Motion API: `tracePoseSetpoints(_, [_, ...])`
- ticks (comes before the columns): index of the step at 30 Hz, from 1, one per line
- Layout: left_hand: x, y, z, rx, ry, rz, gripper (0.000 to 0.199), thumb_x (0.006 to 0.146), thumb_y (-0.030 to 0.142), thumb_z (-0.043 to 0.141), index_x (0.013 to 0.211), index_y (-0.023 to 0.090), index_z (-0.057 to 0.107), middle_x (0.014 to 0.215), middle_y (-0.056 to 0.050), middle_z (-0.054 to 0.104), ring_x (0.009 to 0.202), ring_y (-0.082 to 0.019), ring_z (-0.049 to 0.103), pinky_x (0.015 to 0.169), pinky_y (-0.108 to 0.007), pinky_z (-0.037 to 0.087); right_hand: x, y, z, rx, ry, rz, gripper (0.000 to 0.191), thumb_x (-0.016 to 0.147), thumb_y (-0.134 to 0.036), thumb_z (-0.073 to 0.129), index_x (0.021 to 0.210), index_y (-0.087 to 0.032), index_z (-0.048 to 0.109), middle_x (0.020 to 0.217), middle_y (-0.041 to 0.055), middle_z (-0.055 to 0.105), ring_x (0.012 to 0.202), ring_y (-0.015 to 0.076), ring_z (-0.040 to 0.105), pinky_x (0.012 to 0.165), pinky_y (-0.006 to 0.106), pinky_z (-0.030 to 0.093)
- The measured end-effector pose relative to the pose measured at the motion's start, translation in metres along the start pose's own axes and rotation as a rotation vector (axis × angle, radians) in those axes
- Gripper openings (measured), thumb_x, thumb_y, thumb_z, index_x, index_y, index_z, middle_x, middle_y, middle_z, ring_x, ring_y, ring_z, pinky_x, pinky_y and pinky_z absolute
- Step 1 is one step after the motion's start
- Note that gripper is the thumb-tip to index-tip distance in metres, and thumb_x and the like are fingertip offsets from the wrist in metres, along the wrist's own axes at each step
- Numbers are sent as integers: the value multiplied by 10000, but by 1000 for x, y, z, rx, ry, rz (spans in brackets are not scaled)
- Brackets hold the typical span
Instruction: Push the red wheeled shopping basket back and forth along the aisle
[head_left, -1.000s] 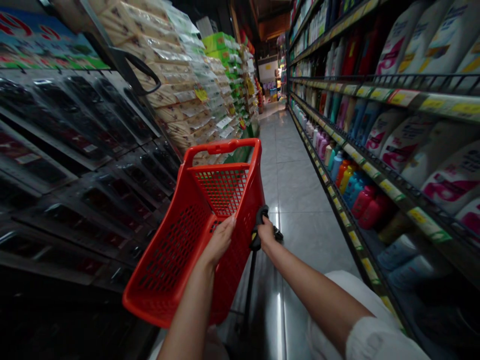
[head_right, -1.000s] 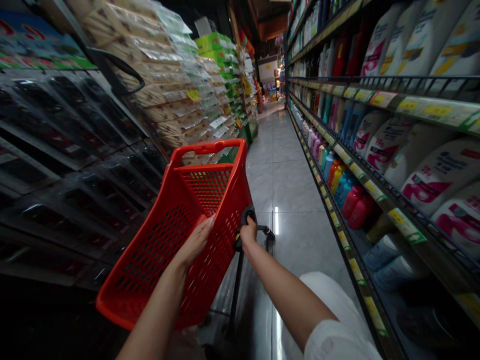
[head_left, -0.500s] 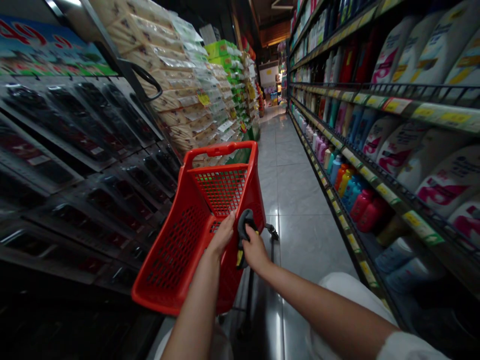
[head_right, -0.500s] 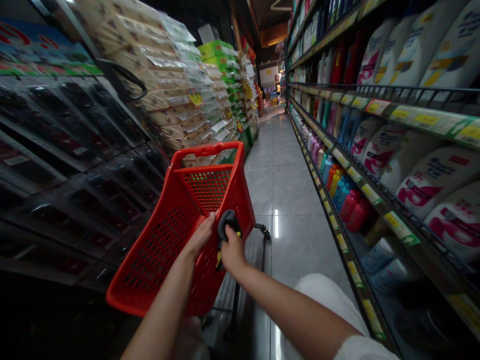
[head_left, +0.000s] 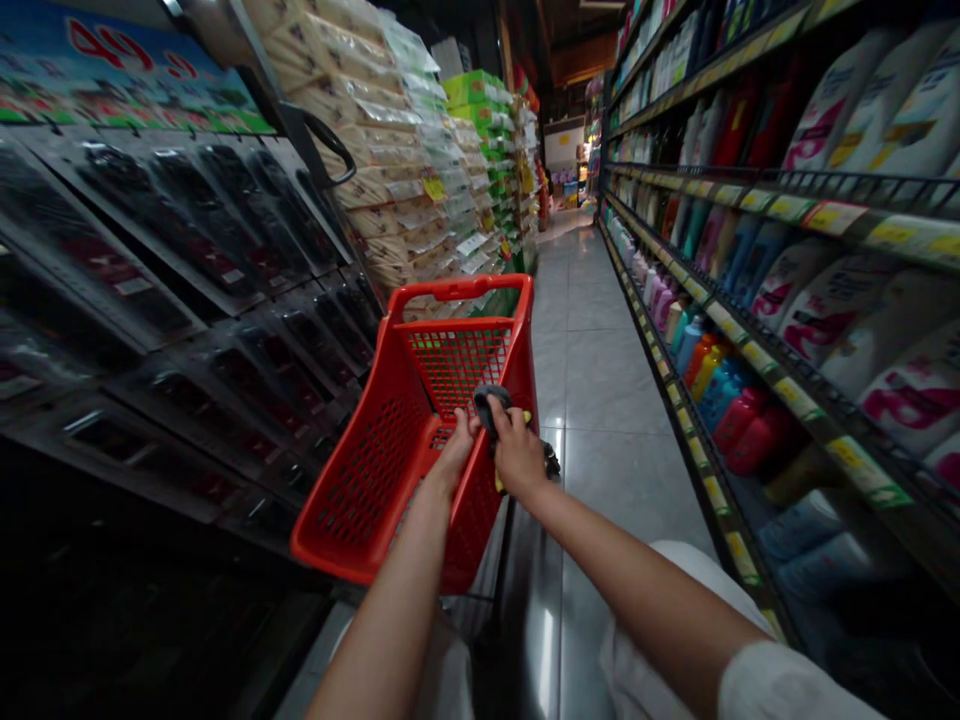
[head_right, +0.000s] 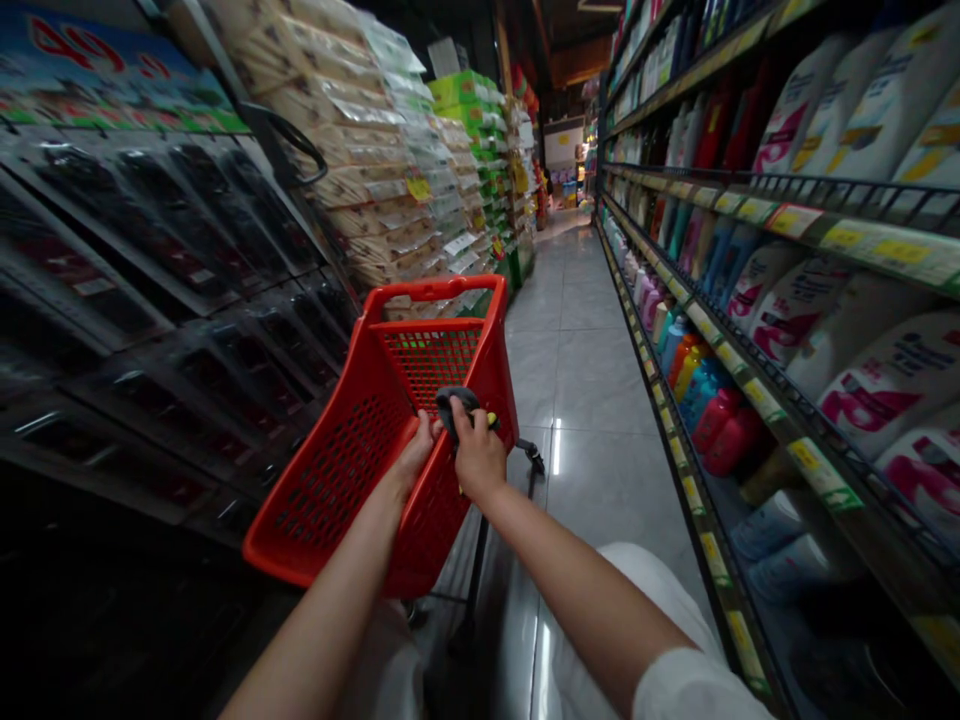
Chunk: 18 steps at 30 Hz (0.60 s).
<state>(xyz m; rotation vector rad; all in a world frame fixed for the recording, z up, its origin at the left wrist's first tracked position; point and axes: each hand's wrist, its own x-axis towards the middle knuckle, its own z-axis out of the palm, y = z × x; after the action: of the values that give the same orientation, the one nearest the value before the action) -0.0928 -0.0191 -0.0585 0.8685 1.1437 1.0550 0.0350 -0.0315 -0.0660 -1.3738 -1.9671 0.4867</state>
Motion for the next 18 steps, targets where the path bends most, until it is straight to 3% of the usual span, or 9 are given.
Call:
tracePoseSetpoints(4, [-4,2,1,-56,102,-109,844,888,748,179,1245,154,659,1078,-112,751,1094,-275,666,980,-375,503,-28,-4,4,-4,-62,-87,718,866,-91,422,1515,-375,306,1230,90,521,832,179,641,752,299,527])
tracePoseSetpoints(7, [-7,2,6,-66,69,-65,788,914,710,177,1303,190,625,1072,-90,754,1015,-257,695,933,-368,527,-6,2,0,152,30,34,679,853,-90,421,1467,-378,399,1131,51,526,865,163,621,773,264,502])
tracePoseSetpoints(11, [-9,1,10,-77,17,-7,780,917,703,151,1342,227,599,1071,-81,755,947,-239,709,881,-348,539,13,7,4,385,189,211,572,836,-80,384,1349,-265,558,990,47,520,949,179,580,845,266,475])
tracePoseSetpoints(16, [-7,2,7,-92,59,-20,786,921,699,151,1299,205,630,1035,-80,761,1025,-242,688,960,-352,501,-32,-3,11,423,35,120,481,848,-153,450,1299,-246,589,1001,53,561,921,190,596,806,267,473])
tracePoseSetpoints(18, [-7,1,6,-72,59,-6,784,902,728,205,1287,201,639,1066,-84,753,1029,-243,685,978,-349,489,-37,-3,7,423,-15,102,451,858,-182,475,1287,-253,596,1015,52,584,918,191,604,798,268,473])
